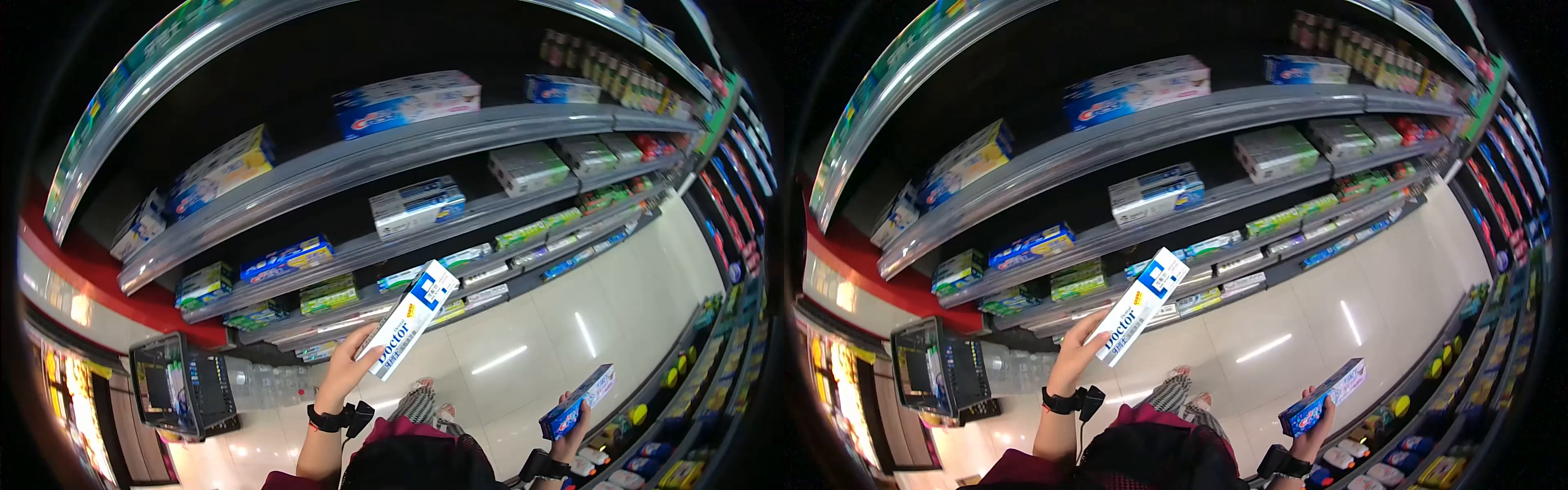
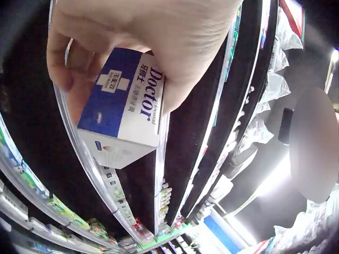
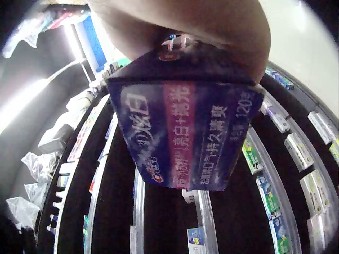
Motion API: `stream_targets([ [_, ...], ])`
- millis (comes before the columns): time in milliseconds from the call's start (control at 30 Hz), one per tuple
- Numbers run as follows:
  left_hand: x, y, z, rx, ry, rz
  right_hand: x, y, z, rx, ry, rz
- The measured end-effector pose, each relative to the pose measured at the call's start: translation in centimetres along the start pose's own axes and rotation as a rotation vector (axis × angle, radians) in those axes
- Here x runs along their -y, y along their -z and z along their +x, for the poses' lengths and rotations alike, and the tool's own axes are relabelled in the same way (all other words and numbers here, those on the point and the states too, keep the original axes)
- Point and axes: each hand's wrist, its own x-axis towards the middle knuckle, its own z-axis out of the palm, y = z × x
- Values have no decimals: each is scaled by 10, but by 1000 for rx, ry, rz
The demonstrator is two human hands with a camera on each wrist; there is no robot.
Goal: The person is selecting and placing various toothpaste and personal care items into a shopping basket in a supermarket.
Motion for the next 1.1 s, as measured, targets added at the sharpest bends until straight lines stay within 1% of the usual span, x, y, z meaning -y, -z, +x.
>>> stream_targets([
  [100,5,25,-20,-41,8,18,-14,-15,1,44,-59,-109],
  [167,-2,42,-43,-159,10,3,-30,-22,-1,67,-119,-154],
  [233,-6,66,-70,-326,-66,-4,-48,-30,-7,179,-185,-228],
  [267,-9,75,-82,-416,-109,-80,-45,-43,-7,136,-282,-257],
  [300,-13,90,-94,-460,-112,-73,-45,-51,-19,61,-376,-281],
  [333,-17,104,-105,-531,-151,-100,-56,-62,-24,166,-367,-367],
  [367,-21,118,-116,-601,-192,-125,-71,-72,-26,199,-391,-385],
  [433,-25,149,-128,-659,-202,-158,-88,-91,-37,169,-394,-323],
  [500,-21,187,-132,-883,-322,-64,-107,-115,-53,193,-322,-373],
  [567,-36,224,-122,-936,-455,-180,-124,-138,-74,288,-197,-428],
  [600,-45,245,-115,-925,-498,-247,-133,-153,-90,292,-175,-419],
  [667,-50,289,-102,-971,-601,-224,-151,-184,-122,379,-112,-535],
  [700,-57,309,-96,-1006,-644,-209,-165,-193,-129,389,-90,-532],
  [767,-69,356,-86,-1028,-801,-211,-205,-204,-134,563,-169,-459],
  [800,-75,378,-87,-1069,-830,-199,-224,-213,-135,548,-229,-466],
  [833,-75,405,-86,-1070,-879,-155,-245,-225,-138,577,-195,-512],
  [867,-75,428,-80,-1099,-944,-131,-263,-224,-124,674,-254,-491],
  [900,-74,454,-77,-1082,-976,-115,-276,-222,-116,764,-323,-469],
  [933,-81,474,-73,-1076,-1005,-59,-307,-234,-142,634,-68,-443],
  [967,-86,490,-71,-1116,-994,10,-316,-257,-166,633,-43,-449],
  [1033,-92,525,-61,-1072,-980,158,-338,-271,-186,643,-42,-448],
  [1067,-95,536,-55,-1054,-977,158,-346,-273,-187,675,-25,-454],
  [1100,-98,545,-48,-1038,-951,109,-353,-278,-191,664,-21,-442],
])
